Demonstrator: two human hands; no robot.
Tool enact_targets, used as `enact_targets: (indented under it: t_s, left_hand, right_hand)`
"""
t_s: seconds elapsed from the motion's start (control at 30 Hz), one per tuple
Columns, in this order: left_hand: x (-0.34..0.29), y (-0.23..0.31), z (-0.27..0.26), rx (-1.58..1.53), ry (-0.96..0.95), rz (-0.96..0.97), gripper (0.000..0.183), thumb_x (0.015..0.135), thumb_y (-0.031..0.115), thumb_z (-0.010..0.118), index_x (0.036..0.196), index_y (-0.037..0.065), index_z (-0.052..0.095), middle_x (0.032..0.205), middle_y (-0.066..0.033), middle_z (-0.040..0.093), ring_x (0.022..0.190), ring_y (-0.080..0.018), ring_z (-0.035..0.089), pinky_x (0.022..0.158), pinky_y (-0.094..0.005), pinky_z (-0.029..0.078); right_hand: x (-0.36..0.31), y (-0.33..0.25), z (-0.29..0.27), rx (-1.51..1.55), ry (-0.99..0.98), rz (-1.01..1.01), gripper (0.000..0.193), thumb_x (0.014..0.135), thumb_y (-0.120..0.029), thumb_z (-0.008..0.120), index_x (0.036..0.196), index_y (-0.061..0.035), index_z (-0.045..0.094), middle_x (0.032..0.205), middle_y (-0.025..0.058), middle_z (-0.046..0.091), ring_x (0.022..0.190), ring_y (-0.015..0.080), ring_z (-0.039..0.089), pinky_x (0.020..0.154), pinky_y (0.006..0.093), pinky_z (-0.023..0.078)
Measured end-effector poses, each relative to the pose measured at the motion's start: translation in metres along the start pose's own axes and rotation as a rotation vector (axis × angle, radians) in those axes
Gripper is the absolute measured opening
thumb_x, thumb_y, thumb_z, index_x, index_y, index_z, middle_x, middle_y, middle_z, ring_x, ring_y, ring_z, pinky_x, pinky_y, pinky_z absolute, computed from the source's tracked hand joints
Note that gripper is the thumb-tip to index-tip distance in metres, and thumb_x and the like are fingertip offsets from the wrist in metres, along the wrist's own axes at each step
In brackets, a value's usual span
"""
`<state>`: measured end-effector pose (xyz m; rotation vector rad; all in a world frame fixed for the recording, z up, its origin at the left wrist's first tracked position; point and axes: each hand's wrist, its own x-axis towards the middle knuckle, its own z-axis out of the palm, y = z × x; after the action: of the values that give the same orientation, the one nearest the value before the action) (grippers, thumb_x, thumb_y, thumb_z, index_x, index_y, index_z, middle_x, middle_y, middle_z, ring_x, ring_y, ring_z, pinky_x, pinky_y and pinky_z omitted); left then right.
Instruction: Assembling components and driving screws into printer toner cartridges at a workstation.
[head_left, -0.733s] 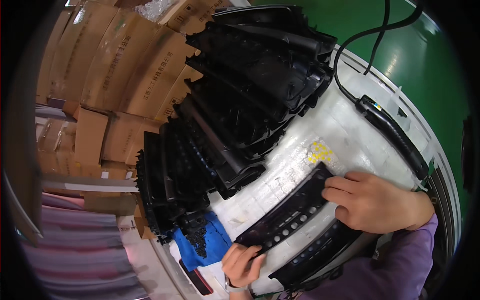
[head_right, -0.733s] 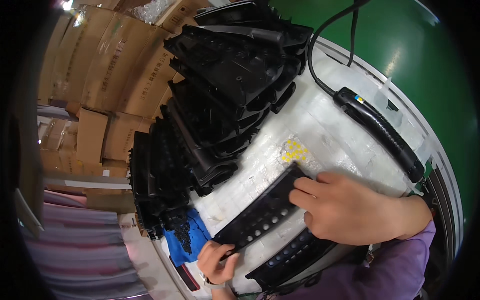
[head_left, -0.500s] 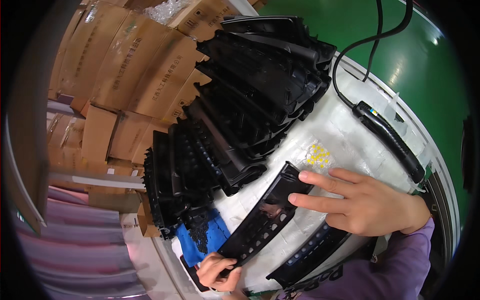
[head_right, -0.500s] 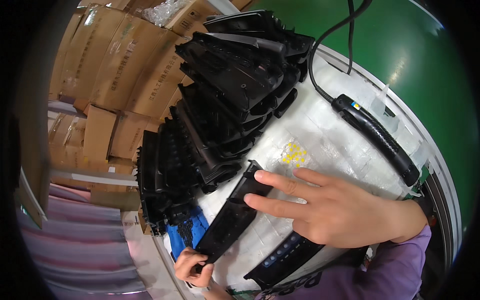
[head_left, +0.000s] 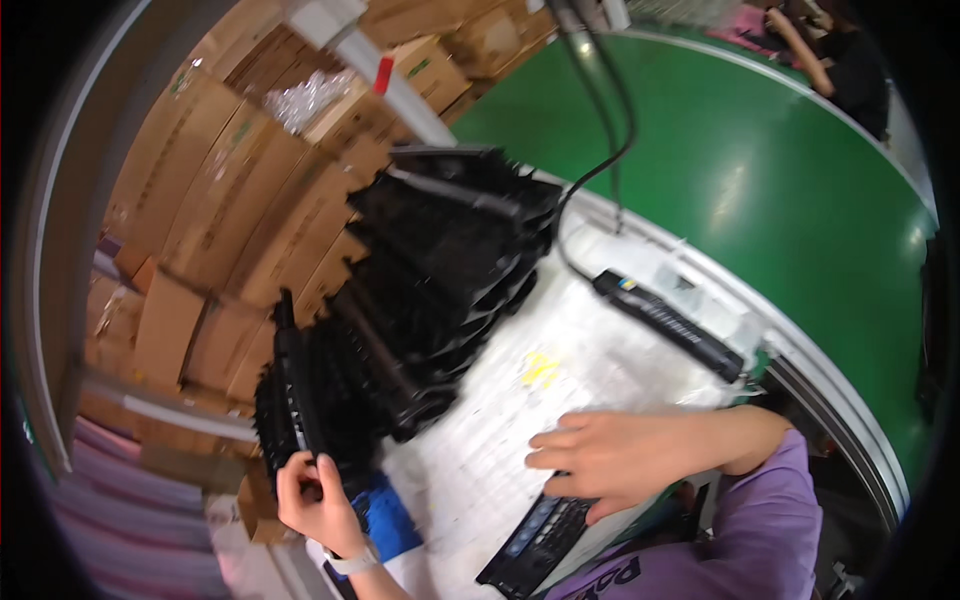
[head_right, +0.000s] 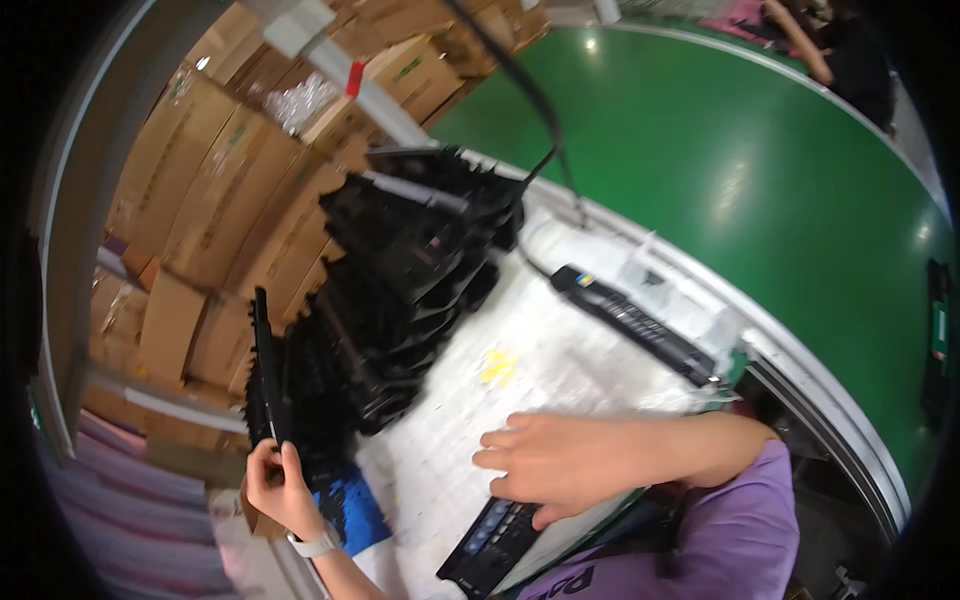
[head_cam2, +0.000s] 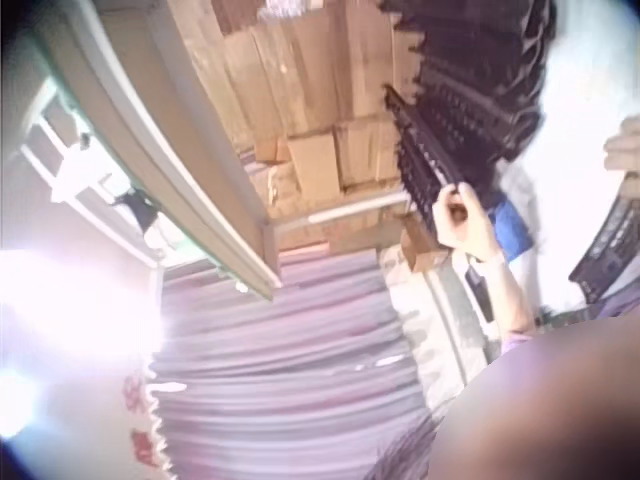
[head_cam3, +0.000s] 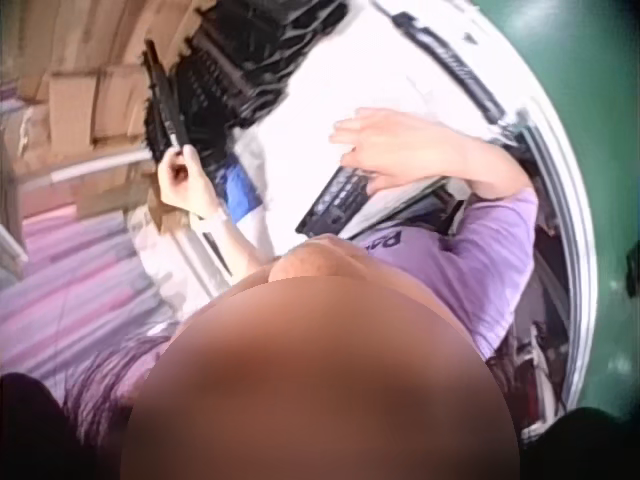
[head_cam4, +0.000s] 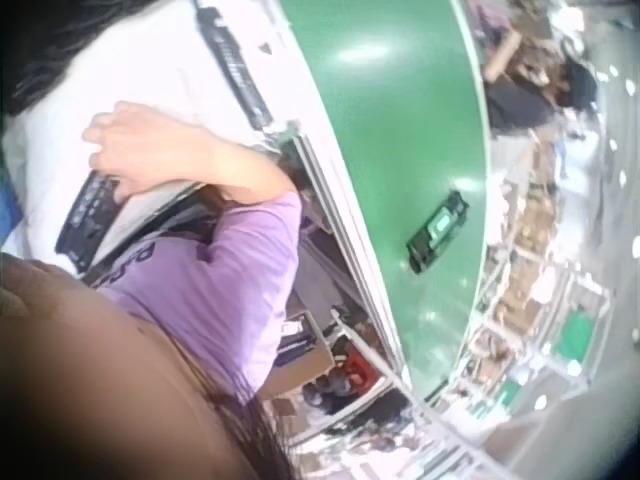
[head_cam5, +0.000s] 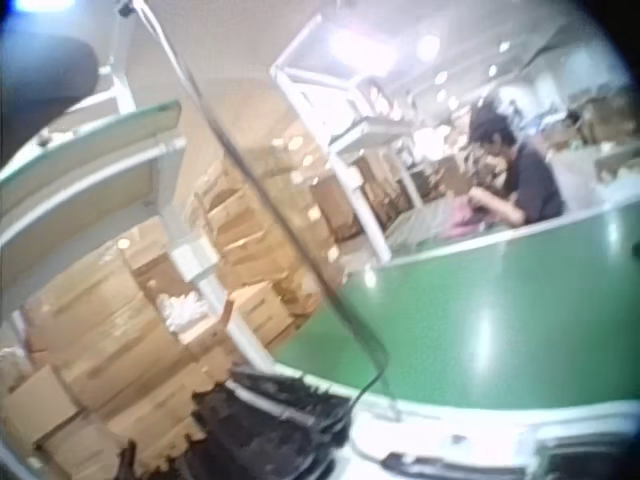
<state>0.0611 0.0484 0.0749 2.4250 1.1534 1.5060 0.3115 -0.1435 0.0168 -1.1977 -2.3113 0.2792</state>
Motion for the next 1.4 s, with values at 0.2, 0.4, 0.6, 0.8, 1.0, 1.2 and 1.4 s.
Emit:
enact_targets:
  t_s: [0.2, 0.4, 0.6, 0.8, 1.0, 1.2, 1.4]
  left_hand:
    - [0.03, -0.017, 0.064, 0.228, -0.079, 0.059, 0.011, 0.069, 0.004, 0.065, 0.077, -0.001, 0.061, 0.065, -0.0108, 0.057, 0.054, -0.0219, 0.056, 0.053, -0.0325, 0.045]
    - [0.031, 0.0, 0.102, 0.294, -0.267, 0.082, 0.027, 0.075, 0.012, 0.063, 0.1, 0.003, 0.057, 0.067, -0.0123, 0.063, 0.061, -0.0307, 0.061, 0.059, -0.0383, 0.047]
    - [0.017, 0.008, 0.066, 0.484, -0.102, 0.228, 0.031, 0.084, 0.017, 0.057, 0.11, 0.003, 0.054, 0.089, -0.011, 0.059, 0.079, -0.0285, 0.057, 0.065, -0.0376, 0.046]
    - [0.014, 0.091, 0.009, -0.343, -0.636, 0.208, 0.025, 0.085, 0.015, 0.061, 0.104, -0.001, 0.058, 0.095, -0.0117, 0.062, 0.081, -0.0197, 0.059, 0.067, -0.027, 0.046]
    - [0.009, 0.141, -0.09, -0.243, -1.556, 0.819, 0.018, 0.085, 0.018, 0.049, 0.086, 0.003, 0.058, 0.083, -0.0108, 0.059, 0.076, -0.03, 0.06, 0.075, -0.0422, 0.05]
    - [0.014, 0.118, -0.08, -0.436, -1.655, 0.868, 0.018, 0.085, 0.019, 0.049, 0.086, 0.003, 0.058, 0.084, -0.0106, 0.059, 0.077, -0.0298, 0.06, 0.075, -0.0427, 0.049]
    - [0.009, 0.105, -0.079, -0.636, -1.748, 0.889, 0.018, 0.086, 0.019, 0.049, 0.086, 0.004, 0.059, 0.085, -0.0103, 0.059, 0.078, -0.0297, 0.059, 0.076, -0.0432, 0.049]
  right_hand:
    - [-0.003, 0.002, 0.027, -0.024, -0.137, -0.002, 0.052, 0.051, -0.029, 0.08, 0.095, -0.0068, 0.061, 0.098, 0.0076, 0.052, 0.102, 0.0226, 0.048, 0.073, 0.0351, 0.044]
    - [-0.003, 0.005, 0.03, -0.062, -0.093, 0.025, 0.037, 0.052, -0.021, 0.078, 0.084, -0.0067, 0.064, 0.087, 0.0075, 0.056, 0.093, 0.0248, 0.054, 0.07, 0.0364, 0.046]
    - [0.013, 0.02, 0.025, -0.134, -0.093, 0.057, 0.036, 0.054, -0.025, 0.073, 0.081, -0.0052, 0.06, 0.086, 0.0084, 0.054, 0.09, 0.0261, 0.054, 0.074, 0.0372, 0.044]
    - [-0.001, 0.043, 0.024, -0.144, 0.108, 0.281, 0.038, 0.055, -0.024, 0.072, 0.087, -0.0047, 0.063, 0.095, 0.0118, 0.053, 0.093, 0.0275, 0.053, 0.078, 0.0388, 0.043]
    - [0.01, 0.05, 0.027, -0.025, 0.176, 0.245, 0.036, 0.056, -0.02, 0.072, 0.088, -0.0067, 0.065, 0.103, 0.0122, 0.054, 0.096, 0.03, 0.053, 0.083, 0.0392, 0.043]
    - [0.008, 0.06, 0.025, 0.05, 0.19, 0.22, 0.038, 0.054, -0.021, 0.075, 0.088, -0.008, 0.066, 0.108, 0.0124, 0.055, 0.101, 0.03, 0.052, 0.084, 0.0393, 0.043]
    - [0.009, 0.065, 0.025, 0.09, 0.187, 0.214, 0.039, 0.054, -0.022, 0.077, 0.089, -0.0086, 0.066, 0.108, 0.0117, 0.056, 0.103, 0.0296, 0.051, 0.086, 0.0385, 0.043]
